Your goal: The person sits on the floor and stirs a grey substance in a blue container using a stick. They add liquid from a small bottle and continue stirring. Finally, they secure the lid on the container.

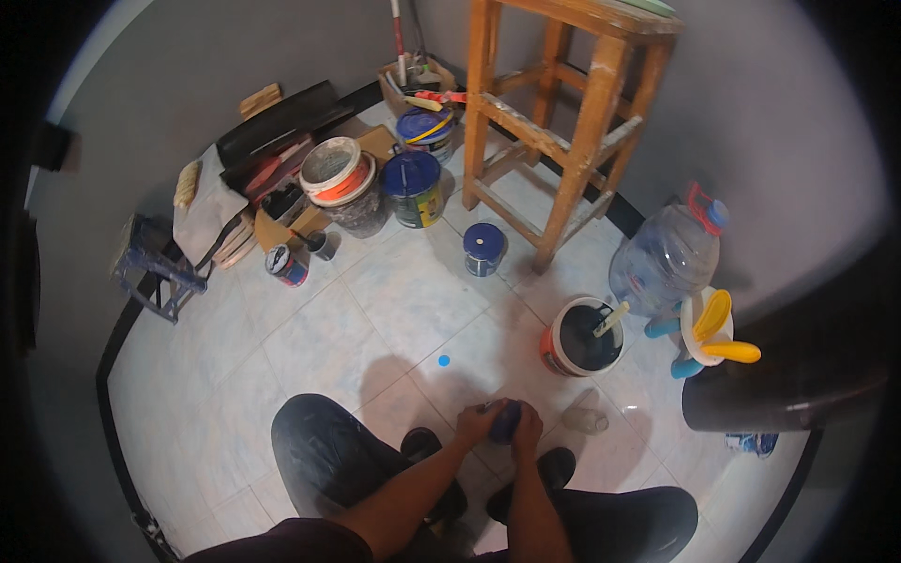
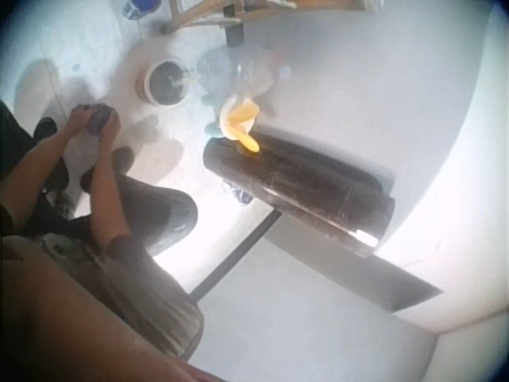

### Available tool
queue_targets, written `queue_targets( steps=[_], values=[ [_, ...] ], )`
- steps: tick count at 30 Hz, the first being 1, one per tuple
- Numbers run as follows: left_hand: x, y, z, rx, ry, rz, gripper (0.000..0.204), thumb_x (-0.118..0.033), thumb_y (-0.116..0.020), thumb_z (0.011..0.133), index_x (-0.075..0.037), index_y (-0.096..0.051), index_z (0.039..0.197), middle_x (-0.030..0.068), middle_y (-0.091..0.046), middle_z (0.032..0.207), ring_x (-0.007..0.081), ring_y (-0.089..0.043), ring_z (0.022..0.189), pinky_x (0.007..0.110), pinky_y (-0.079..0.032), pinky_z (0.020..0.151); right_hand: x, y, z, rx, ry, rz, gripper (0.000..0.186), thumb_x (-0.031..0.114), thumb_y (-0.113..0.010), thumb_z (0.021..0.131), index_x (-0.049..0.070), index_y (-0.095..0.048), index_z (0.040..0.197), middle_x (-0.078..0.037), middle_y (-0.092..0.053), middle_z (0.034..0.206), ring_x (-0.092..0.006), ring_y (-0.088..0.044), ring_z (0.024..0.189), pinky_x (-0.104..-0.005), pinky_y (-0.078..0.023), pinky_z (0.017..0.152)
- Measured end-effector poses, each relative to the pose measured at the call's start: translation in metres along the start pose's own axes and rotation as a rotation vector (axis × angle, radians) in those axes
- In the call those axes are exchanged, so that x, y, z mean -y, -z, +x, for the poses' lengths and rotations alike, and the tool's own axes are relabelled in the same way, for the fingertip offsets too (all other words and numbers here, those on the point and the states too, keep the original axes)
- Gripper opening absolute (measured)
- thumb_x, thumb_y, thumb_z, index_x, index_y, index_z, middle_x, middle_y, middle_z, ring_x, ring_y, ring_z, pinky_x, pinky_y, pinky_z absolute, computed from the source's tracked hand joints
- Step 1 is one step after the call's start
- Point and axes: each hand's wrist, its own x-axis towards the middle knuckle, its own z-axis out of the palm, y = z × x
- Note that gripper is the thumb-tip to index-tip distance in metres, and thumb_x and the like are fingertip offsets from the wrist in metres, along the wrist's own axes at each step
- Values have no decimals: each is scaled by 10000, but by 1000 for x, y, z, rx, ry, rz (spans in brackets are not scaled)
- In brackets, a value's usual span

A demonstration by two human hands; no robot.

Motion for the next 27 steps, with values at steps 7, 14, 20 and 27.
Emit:
queue_targets(
  steps=[7,14,20,27],
  values=[
    [32,-5,-7,-21,-41,-16,975,-804,-693,811,70,-762,1238,306,-760,1187,427,-730,1176,469,-544,1057,-26,-8,-26,-131,31,-207,500,332,-490,1109,-84,-769,1096,-261,-778,1056,-381,-737,992,-470,-540,947],
    [18,-34,-17,-303,-46,179,829,-718,-716,823,0,-784,1231,256,-772,1199,407,-734,1169,487,-547,1072,-17,-2,-13,-240,-243,-409,599,405,-447,1107,-112,-742,1034,-309,-757,1023,-474,-720,972,-569,-518,936],
    [-20,-14,-34,-204,6,257,746,-709,-739,811,-43,-824,1137,210,-794,1148,400,-746,1131,488,-564,1034,-58,-4,-6,-343,-60,-498,562,388,-490,1106,-110,-739,1032,-297,-764,1022,-474,-718,963,-556,-530,893],
    [4,-20,-41,-258,26,216,659,-640,-770,818,-61,-838,1124,228,-793,1109,428,-751,1075,486,-576,1007,-9,-6,-34,-362,-198,-497,575,434,-473,1113,-75,-736,1063,-346,-719,1086,-533,-666,1056,-579,-484,946]
  ],
)
